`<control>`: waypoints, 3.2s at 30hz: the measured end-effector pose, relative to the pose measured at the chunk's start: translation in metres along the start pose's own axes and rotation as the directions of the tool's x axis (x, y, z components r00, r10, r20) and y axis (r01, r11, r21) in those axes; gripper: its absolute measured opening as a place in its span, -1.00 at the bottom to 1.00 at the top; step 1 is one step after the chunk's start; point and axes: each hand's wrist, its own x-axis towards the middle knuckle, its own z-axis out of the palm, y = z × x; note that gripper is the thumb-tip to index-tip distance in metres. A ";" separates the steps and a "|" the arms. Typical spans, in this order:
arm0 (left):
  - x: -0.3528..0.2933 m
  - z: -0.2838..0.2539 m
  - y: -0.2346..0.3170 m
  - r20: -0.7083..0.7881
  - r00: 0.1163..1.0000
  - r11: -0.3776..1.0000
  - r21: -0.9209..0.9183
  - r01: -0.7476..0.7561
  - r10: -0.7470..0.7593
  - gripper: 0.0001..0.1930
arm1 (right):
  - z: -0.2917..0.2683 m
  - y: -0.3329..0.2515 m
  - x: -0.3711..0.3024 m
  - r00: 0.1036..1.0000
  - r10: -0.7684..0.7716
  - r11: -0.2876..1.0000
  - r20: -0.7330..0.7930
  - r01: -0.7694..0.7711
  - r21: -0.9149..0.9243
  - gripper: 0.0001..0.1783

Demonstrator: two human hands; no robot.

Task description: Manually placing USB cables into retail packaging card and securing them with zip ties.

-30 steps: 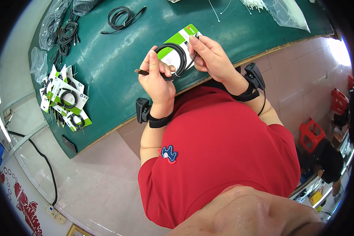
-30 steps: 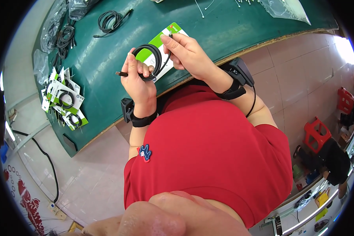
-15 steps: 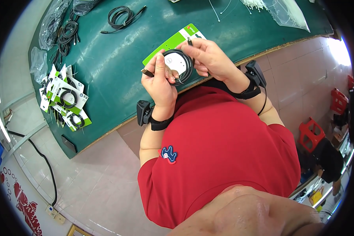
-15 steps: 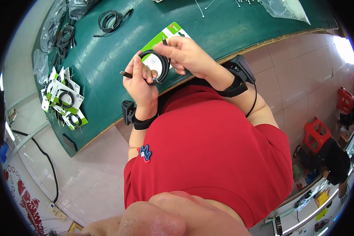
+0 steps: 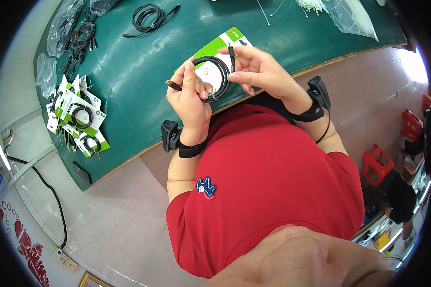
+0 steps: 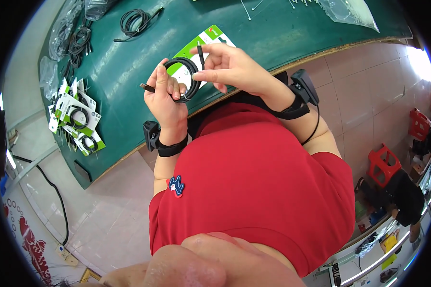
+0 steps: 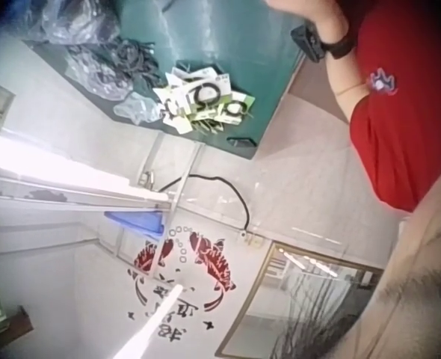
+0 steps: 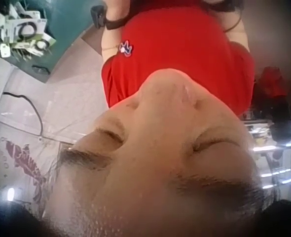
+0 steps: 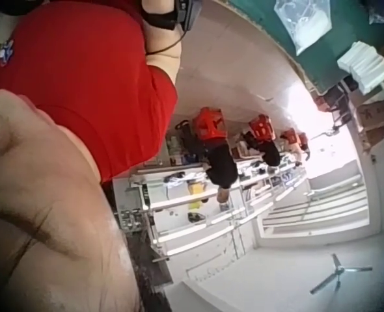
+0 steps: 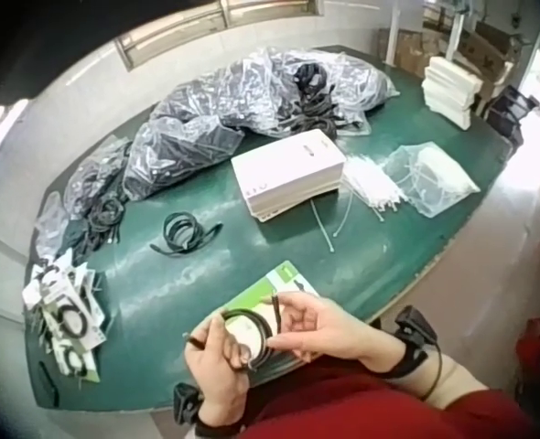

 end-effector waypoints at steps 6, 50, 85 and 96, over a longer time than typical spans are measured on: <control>0.005 -0.005 0.008 0.044 0.976 0.977 -0.013 0.213 -0.213 -0.75 | -0.007 -0.027 -0.006 0.746 -0.640 0.433 0.183 0.547 -0.716 -0.57; -0.041 -0.069 -0.034 0.887 0.419 -0.137 0.447 -0.884 0.194 -0.72 | -0.021 0.000 0.011 0.838 -0.421 0.417 0.346 0.518 -0.747 -0.83; -0.024 -0.058 -0.008 0.943 0.246 -0.072 0.268 -0.961 0.225 -0.81 | -0.044 -0.012 0.000 0.793 -0.393 0.358 0.466 0.599 -0.716 -0.79; -0.016 -0.047 0.009 0.953 0.245 -0.048 0.257 -0.965 0.175 -0.80 | -0.103 -0.073 0.032 0.802 -0.157 -0.457 0.576 0.458 -0.762 -0.89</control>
